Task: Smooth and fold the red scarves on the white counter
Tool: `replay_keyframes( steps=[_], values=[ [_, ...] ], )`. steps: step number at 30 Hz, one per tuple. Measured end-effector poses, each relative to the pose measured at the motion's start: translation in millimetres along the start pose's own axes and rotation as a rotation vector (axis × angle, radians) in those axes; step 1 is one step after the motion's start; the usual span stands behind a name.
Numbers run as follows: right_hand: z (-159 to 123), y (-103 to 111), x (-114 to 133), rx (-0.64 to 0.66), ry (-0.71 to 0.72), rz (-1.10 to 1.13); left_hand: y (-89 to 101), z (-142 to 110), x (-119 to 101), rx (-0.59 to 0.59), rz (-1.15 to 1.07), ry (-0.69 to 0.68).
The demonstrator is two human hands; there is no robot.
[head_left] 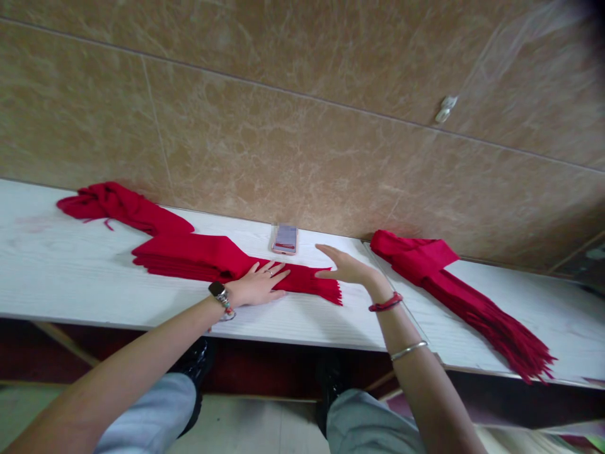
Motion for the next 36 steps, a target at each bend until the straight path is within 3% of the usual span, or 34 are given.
replay_keyframes(
  steps=[3, 7, 10, 13, 16, 19, 22, 25, 31, 34, 36],
  values=[
    [14.8, -30.4, 46.5, 0.026, 0.107, 0.023, 3.0, -2.4, -0.5, 0.002, 0.018, 0.005],
    [15.9, -70.1, 66.0, 0.091, 0.14, -0.026, 26.2, -25.8, 17.8, 0.026, 0.06, 0.039],
    [8.1, -73.5, 63.9, 0.026, 0.155, -0.056, 60.6, -57.9, 53.5, -0.037, 0.111, 0.126],
    [1.9, -70.5, 60.9, -0.019, 0.168, -0.068, 84.3, -94.3, 104.5, -0.125, 0.109, 0.311],
    [-0.1, -70.0, 54.5, -0.024, 0.158, -0.07, 79.6, -128.3, 152.4, -0.094, 0.055, 0.537],
    [-3.3, -70.6, 39.6, -0.002, 0.141, -0.073, 64.3, -151.1, 175.6, -0.015, -0.033, 0.633],
    [-11.3, -70.1, 15.2, 0.038, 0.119, -0.073, 58.6, -154.7, 173.8, -0.01, -0.09, 0.556],
    [-22.8, -68.9, -15.9, 0.085, 0.078, -0.073, 59.6, -144.1, 161.3, -0.079, -0.135, 0.453],
    [-42.8, -61.2, -71.5, 0.109, -0.004, -0.055, 64.8, -105.7, 135.9, -0.38, -0.369, 0.343],
    [-47.1, -57.9, -85.4, 0.118, -0.031, -0.044, 65.4, -96.7, 131.3, -0.529, -0.591, 0.379],
    [-48.0, -57.0, -88.1, 0.126, -0.035, -0.037, 63.0, -93.3, 128.7, -0.564, -0.719, 0.404]
  ],
)
Point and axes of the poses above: each hand's wrist, its own z-axis towards the middle knuckle, its own y-axis out of the back of the hand, x = y × z, the point moved 9 cm from there along z, towards the middle knuckle, and after that the axes turned 11 degrees about -y, right-handed, at the moved point
